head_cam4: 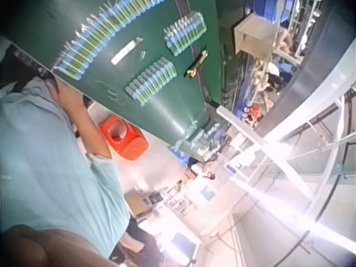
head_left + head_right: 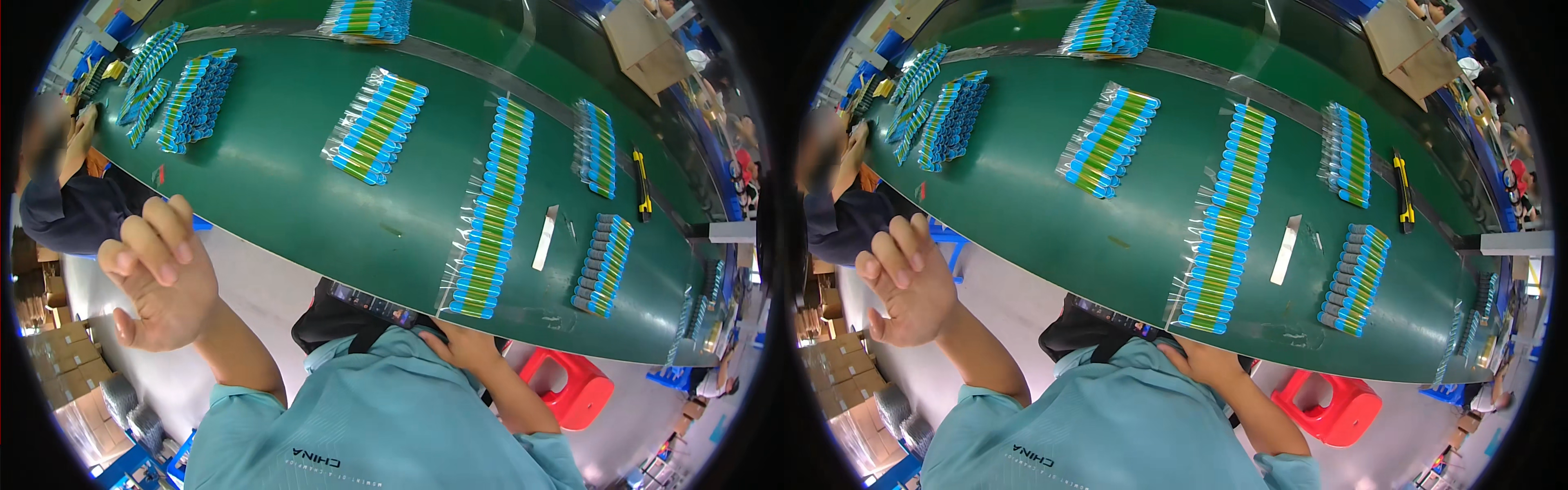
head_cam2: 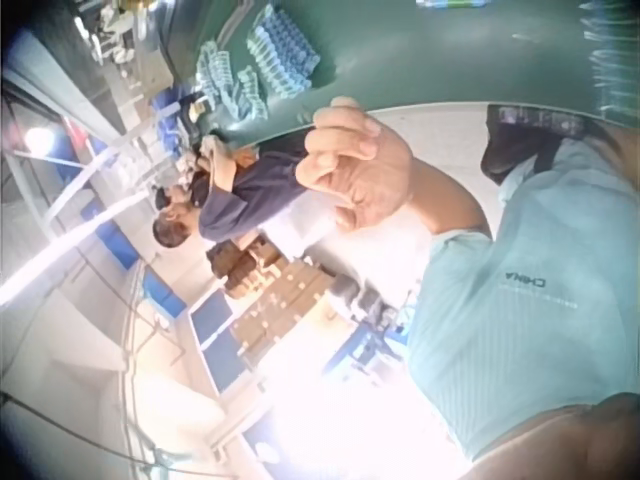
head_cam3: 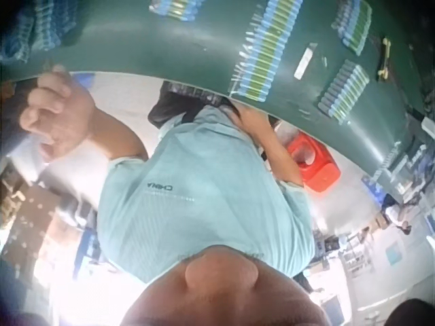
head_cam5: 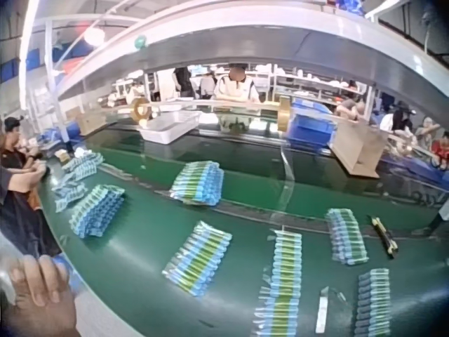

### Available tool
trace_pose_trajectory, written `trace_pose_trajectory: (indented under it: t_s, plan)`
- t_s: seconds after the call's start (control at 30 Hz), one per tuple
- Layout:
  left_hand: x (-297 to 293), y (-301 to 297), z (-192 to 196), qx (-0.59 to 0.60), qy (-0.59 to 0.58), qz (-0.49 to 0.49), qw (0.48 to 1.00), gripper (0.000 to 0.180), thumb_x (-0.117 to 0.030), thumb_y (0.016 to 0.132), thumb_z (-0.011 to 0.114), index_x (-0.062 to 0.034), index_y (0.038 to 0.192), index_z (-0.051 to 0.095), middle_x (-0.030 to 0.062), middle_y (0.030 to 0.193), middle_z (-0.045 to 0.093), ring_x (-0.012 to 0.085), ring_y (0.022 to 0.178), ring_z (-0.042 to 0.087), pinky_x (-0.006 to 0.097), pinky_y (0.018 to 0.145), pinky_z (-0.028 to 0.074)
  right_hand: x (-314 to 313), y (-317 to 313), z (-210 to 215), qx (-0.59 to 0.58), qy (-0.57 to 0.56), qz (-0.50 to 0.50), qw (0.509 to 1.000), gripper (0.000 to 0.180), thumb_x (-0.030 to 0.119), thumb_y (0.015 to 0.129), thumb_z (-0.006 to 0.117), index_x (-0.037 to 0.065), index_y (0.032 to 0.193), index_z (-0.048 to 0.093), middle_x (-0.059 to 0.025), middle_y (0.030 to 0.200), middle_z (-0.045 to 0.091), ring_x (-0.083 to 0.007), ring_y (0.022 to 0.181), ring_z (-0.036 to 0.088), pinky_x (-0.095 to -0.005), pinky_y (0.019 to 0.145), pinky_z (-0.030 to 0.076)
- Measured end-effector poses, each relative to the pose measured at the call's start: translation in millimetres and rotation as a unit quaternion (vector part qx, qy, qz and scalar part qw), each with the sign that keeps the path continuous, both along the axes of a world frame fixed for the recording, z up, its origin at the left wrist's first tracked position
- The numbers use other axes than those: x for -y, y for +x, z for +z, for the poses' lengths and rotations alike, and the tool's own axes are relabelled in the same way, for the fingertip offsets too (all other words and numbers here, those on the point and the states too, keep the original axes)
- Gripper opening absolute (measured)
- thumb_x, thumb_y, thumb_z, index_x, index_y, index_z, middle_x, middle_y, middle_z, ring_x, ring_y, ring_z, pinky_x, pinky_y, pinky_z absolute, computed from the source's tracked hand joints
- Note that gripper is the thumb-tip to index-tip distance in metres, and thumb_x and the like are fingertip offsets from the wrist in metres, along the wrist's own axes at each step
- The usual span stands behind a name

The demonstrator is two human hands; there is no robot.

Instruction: Packaging small blue and yellow items into plastic sleeves on a conveyor belt.

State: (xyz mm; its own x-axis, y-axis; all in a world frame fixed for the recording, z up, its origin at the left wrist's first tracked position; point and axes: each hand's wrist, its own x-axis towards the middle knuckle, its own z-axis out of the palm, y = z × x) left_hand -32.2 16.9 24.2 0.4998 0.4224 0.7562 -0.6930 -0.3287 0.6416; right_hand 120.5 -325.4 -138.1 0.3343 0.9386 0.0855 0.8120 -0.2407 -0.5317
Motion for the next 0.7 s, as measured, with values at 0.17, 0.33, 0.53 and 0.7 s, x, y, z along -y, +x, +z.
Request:
trace_pose_trajectory:
  t_s: [0.17,0.33,0.53,0.7]
  plan:
    - [5.6,7.7,10.2,0.000,0.005,-0.046,0.999,0.039,-0.052,0.094,0.051,-0.0220,0.119,0.058,-0.0053,0.087,0.055,0.0131,0.080,0.045,0.033,0.072,0.026,-0.5,-5.9,-12.1,-0.040,-0.087,0.005,0.995,0.059,0.050,0.092,0.064,0.016,0.140,0.058,-0.0189,0.139,0.056,-0.0394,0.125,0.055,-0.0500,0.104,0.043]
    - [9.3,11.4,12.1,-0.008,0.011,-0.060,0.998,0.038,-0.052,0.093,0.055,-0.0223,0.116,0.058,-0.0063,0.087,0.057,0.0124,0.078,0.048,0.032,0.072,0.026,0.1,-5.6,-14.4,-0.049,-0.083,0.001,0.995,0.061,0.052,0.091,0.064,0.016,0.140,0.058,-0.0188,0.139,0.057,-0.0395,0.125,0.055,-0.0503,0.105,0.042]
    - [9.3,9.1,17.1,-0.021,0.001,-0.050,0.999,0.060,-0.072,0.083,0.066,-0.0229,0.118,0.058,-0.0080,0.089,0.057,0.0116,0.081,0.049,0.031,0.072,0.027,-4.4,-4.6,-7.8,-0.050,-0.084,0.006,0.995,0.061,0.052,0.090,0.065,0.015,0.138,0.059,-0.0189,0.139,0.056,-0.0398,0.126,0.054,-0.0500,0.105,0.042]
    - [-1.1,11.9,15.7,-0.004,0.031,-0.102,0.994,0.083,-0.082,0.063,0.075,-0.0253,0.121,0.059,-0.0111,0.091,0.058,0.0104,0.082,0.049,0.029,0.071,0.026,-1.3,-4.9,-9.8,-0.069,-0.087,-0.018,0.994,0.067,0.052,0.088,0.067,0.009,0.138,0.058,-0.0207,0.138,0.056,-0.0410,0.125,0.053,-0.0500,0.105,0.041]
